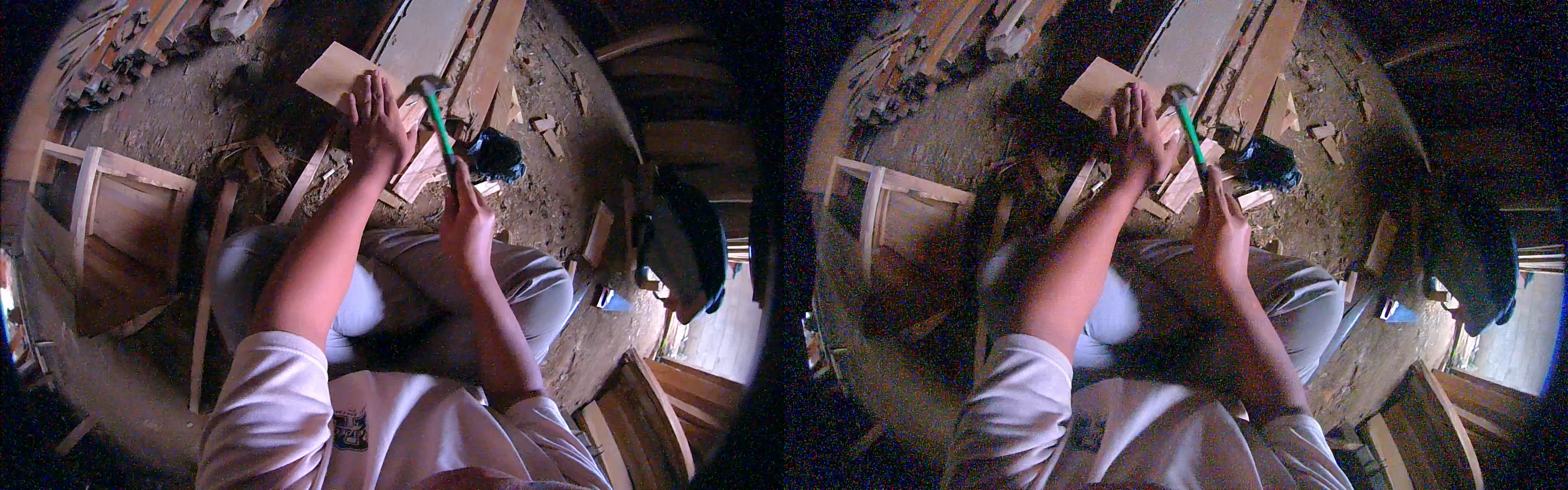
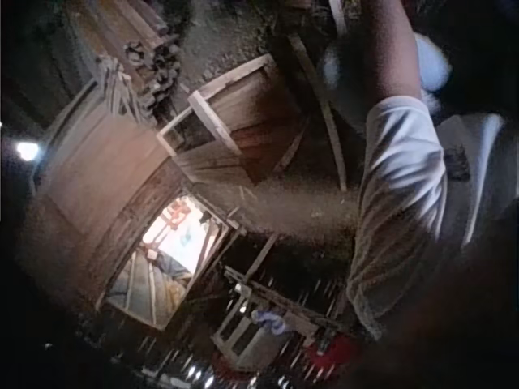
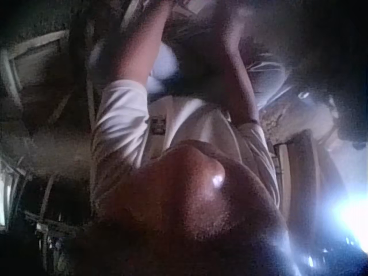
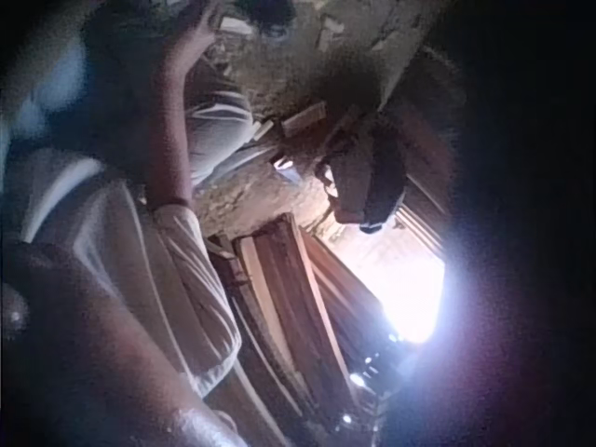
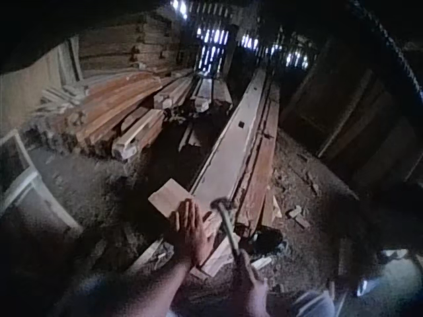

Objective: The person sits on the floor and uses a hammer to drive nails into small wooden planks, assembling them into a small rectangular frame. The person repeatedly picks up planks, aligns them, and hammers nails to secure the joints.

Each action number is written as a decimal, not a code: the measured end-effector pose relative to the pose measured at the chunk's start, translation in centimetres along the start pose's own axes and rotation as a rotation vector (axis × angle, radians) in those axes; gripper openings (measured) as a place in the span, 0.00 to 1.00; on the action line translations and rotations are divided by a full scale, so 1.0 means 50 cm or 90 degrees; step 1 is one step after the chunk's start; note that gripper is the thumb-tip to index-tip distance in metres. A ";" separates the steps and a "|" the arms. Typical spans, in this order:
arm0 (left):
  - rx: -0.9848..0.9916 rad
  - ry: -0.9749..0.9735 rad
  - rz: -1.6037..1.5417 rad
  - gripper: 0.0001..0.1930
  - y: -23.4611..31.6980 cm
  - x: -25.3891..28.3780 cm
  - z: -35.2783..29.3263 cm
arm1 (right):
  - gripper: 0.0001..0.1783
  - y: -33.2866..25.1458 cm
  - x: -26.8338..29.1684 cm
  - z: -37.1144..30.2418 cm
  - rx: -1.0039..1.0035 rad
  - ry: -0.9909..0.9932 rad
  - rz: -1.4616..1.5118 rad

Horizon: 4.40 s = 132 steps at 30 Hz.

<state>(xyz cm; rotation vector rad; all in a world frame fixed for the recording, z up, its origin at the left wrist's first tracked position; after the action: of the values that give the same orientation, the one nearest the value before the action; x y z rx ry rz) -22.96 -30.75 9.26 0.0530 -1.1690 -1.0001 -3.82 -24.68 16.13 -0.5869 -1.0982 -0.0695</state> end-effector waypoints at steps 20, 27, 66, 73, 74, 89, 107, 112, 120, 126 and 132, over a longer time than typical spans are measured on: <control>0.003 -0.045 0.055 0.51 -0.003 0.007 0.005 | 0.21 0.092 0.340 -0.096 -0.122 0.176 -0.207; -0.032 0.004 -0.040 0.40 -0.011 -0.023 -0.005 | 0.18 0.348 0.426 -0.452 -0.434 0.142 -0.228; 0.533 -0.162 -1.245 0.16 0.367 0.330 -0.319 | 0.20 -0.043 0.353 -0.233 -0.405 -0.015 0.907; 0.430 -0.298 -1.321 0.25 0.422 0.314 -0.354 | 0.15 0.014 0.361 -0.272 -0.396 -0.047 0.789; 0.447 -0.320 -1.307 0.24 0.412 0.297 -0.363 | 0.15 0.020 0.365 -0.276 -0.388 -0.031 0.800; 0.218 -0.533 -0.648 0.17 0.170 0.351 -0.391 | 0.22 0.055 0.285 -0.369 -0.382 -0.153 0.580; 0.338 -0.429 -0.709 0.13 0.147 0.400 -0.391 | 0.29 -0.035 0.315 -0.238 0.102 -0.143 0.003; 0.344 -0.434 -0.707 0.14 0.151 0.423 -0.388 | 0.26 -0.058 0.319 -0.239 0.120 -0.116 -0.025; 0.326 -0.423 -0.690 0.14 0.158 0.421 -0.381 | 0.19 -0.045 0.318 -0.226 0.145 -0.143 -0.044; 0.330 -0.425 -0.718 0.13 0.167 0.412 -0.377 | 0.19 -0.034 0.318 -0.227 0.121 -0.154 -0.034; 0.331 -0.427 -0.719 0.12 0.172 0.410 -0.375 | 0.22 -0.032 0.321 -0.231 0.104 -0.146 -0.049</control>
<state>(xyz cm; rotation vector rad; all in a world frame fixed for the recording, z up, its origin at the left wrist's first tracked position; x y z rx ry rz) -2.31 -47.83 20.53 0.9370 -2.0738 -1.7241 12.61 -27.88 26.77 -0.4128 -1.3348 0.0210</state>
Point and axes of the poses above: each hand's wrist, its own z-axis towards the middle knuckle, its own x-axis out of the back of the hand, y = z × x, the point moved 4 cm from there along z, towards the middle knuckle, and after that the axes turned 4 degrees about -z, right-handed, at the moved point
